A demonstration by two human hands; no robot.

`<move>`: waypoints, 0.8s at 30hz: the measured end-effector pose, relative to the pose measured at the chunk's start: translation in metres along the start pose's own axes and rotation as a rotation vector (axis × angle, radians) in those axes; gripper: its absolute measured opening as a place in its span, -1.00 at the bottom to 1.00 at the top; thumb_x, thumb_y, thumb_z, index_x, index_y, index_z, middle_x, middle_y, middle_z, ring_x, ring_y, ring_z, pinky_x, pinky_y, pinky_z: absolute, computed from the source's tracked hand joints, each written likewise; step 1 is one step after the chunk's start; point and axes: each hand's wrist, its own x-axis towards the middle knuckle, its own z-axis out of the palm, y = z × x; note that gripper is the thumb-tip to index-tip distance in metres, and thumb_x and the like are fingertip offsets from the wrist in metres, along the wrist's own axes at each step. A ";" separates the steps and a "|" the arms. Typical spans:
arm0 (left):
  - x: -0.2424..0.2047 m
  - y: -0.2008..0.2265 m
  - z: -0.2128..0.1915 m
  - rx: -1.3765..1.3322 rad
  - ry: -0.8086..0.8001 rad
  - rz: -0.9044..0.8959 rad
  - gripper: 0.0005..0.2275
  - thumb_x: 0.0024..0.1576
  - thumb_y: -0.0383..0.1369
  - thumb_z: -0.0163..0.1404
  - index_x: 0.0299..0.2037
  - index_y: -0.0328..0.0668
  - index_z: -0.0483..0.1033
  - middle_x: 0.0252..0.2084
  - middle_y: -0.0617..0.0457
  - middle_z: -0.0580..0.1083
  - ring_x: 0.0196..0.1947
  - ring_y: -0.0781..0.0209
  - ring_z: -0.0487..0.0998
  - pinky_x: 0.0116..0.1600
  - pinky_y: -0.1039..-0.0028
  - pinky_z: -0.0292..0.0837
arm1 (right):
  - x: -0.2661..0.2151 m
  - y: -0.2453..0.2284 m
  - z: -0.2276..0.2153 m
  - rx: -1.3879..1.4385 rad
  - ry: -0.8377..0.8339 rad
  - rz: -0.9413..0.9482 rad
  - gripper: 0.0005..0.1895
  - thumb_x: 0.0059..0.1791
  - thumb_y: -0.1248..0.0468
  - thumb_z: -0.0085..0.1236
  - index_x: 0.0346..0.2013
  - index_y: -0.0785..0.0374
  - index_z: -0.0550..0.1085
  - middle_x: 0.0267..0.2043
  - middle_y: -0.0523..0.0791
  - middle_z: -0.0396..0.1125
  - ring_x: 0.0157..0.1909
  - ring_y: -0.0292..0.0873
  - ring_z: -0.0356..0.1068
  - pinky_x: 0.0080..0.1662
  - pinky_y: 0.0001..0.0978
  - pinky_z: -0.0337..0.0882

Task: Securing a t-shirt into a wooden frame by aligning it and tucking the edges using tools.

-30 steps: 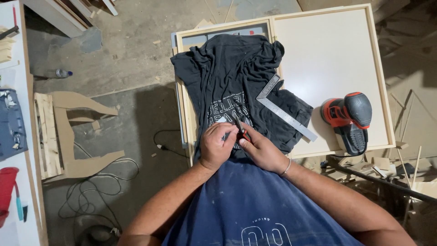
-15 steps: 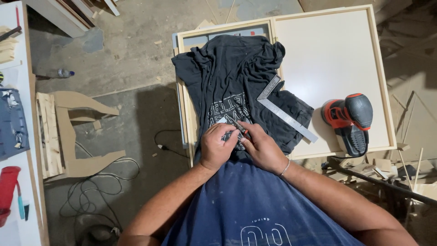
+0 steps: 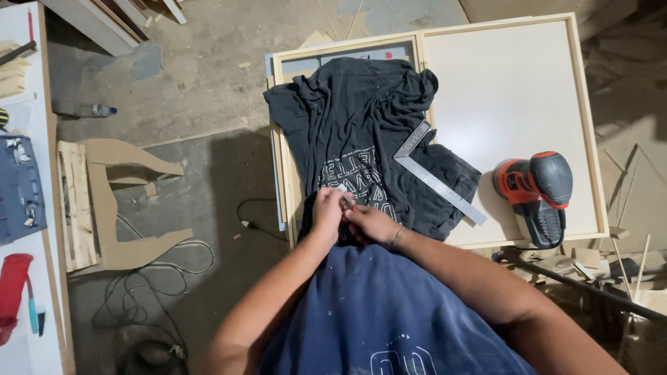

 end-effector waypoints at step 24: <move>0.029 0.009 0.005 -0.382 -0.087 -0.325 -0.34 0.27 0.26 -0.49 -0.41 -0.18 0.41 -0.49 -0.19 0.54 -0.45 -0.05 0.65 -0.33 0.28 0.63 | -0.040 -0.057 -0.003 -0.103 -0.032 0.019 -0.64 0.04 -0.05 0.05 -0.02 0.07 0.53 -0.40 -0.01 0.55 -0.34 -0.12 0.60 -0.22 -0.30 0.59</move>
